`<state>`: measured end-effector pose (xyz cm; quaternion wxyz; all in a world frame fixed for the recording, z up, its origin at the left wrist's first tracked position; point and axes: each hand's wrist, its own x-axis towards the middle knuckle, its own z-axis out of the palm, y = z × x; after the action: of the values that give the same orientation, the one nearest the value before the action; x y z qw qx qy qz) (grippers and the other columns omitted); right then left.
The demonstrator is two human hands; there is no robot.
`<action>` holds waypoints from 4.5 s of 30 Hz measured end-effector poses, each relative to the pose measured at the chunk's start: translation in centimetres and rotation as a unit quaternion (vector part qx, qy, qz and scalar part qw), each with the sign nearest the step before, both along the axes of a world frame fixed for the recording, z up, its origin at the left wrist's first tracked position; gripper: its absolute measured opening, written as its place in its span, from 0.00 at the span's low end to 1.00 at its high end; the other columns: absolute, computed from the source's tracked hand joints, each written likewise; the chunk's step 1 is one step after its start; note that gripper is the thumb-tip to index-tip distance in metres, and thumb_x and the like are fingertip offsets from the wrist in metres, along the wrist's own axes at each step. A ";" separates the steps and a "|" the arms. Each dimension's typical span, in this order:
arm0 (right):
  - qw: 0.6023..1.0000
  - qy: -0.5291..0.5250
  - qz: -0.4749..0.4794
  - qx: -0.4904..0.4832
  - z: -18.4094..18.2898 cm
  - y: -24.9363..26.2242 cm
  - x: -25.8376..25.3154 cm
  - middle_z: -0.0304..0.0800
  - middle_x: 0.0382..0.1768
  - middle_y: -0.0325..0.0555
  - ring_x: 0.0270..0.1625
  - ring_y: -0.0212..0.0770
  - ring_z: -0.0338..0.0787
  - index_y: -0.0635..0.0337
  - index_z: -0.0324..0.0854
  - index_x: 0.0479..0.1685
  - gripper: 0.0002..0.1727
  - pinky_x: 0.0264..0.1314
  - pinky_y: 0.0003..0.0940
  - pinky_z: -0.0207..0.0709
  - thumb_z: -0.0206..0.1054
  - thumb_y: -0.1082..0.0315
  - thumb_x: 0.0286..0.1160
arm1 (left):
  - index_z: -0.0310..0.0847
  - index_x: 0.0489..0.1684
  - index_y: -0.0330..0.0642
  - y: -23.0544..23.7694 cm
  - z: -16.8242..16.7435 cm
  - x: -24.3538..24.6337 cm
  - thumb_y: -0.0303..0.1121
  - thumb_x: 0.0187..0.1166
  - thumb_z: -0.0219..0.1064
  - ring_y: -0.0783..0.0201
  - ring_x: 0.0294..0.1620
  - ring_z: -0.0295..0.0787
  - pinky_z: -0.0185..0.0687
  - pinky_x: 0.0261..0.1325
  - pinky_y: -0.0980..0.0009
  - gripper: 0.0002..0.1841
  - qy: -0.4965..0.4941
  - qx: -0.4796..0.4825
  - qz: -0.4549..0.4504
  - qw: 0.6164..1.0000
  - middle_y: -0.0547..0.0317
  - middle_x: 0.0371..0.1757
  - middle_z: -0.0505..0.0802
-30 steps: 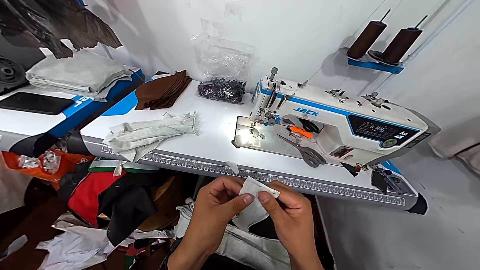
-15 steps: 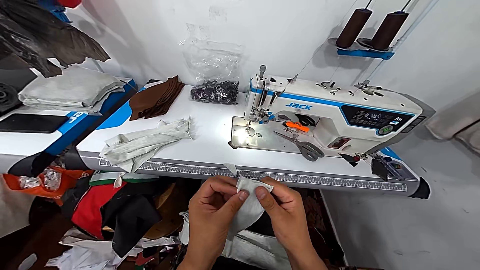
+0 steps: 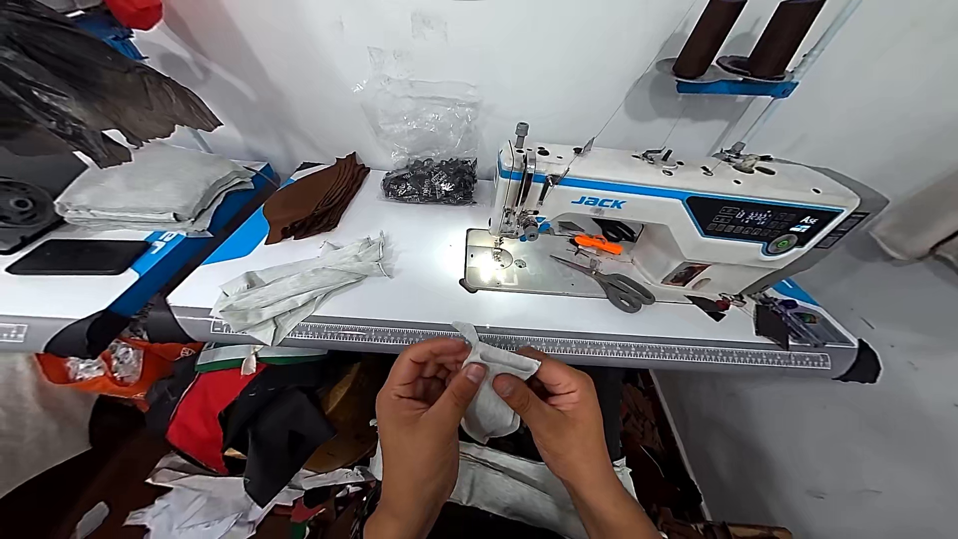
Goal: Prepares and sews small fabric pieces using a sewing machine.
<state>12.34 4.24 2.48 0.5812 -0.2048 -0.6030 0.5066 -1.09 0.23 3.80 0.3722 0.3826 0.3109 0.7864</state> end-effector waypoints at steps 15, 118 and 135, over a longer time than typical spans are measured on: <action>1.000 -0.024 -0.002 -0.005 -0.1 0.8 1.2 0.94 0.37 0.41 0.38 0.28 0.91 0.60 0.92 0.44 0.09 0.44 0.23 0.87 0.76 0.63 0.75 | 0.88 0.45 0.44 0.4 0.2 0.6 0.22 0.66 0.79 0.68 0.39 0.93 0.92 0.49 0.71 0.12 -0.070 -0.046 -0.012 0.996 0.55 0.38 0.94; 0.955 -0.297 -0.006 0.010 4.1 -1.0 3.7 0.97 0.51 0.39 0.49 0.31 0.96 0.60 0.89 0.62 0.16 0.41 0.27 0.93 0.59 0.69 0.84 | 0.95 0.41 0.41 0.3 -2.6 0.3 0.31 0.78 0.72 0.70 0.47 0.92 0.91 0.50 0.78 0.06 0.319 0.014 0.147 0.936 0.60 0.46 0.95; 0.974 -0.227 -0.022 0.020 4.3 3.0 2.3 0.91 0.34 0.37 0.33 0.32 0.88 0.50 0.95 0.38 0.06 0.31 0.23 0.83 0.78 0.60 0.73 | 0.90 0.41 0.36 0.3 -1.8 -0.3 0.31 0.80 0.70 0.70 0.36 0.91 0.88 0.44 0.76 0.07 0.092 -0.090 -0.096 0.987 0.56 0.35 0.93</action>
<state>14.68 7.26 6.77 0.4441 -0.3158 -0.7244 0.4222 -1.39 0.53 1.99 0.4491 0.4465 0.3750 0.6770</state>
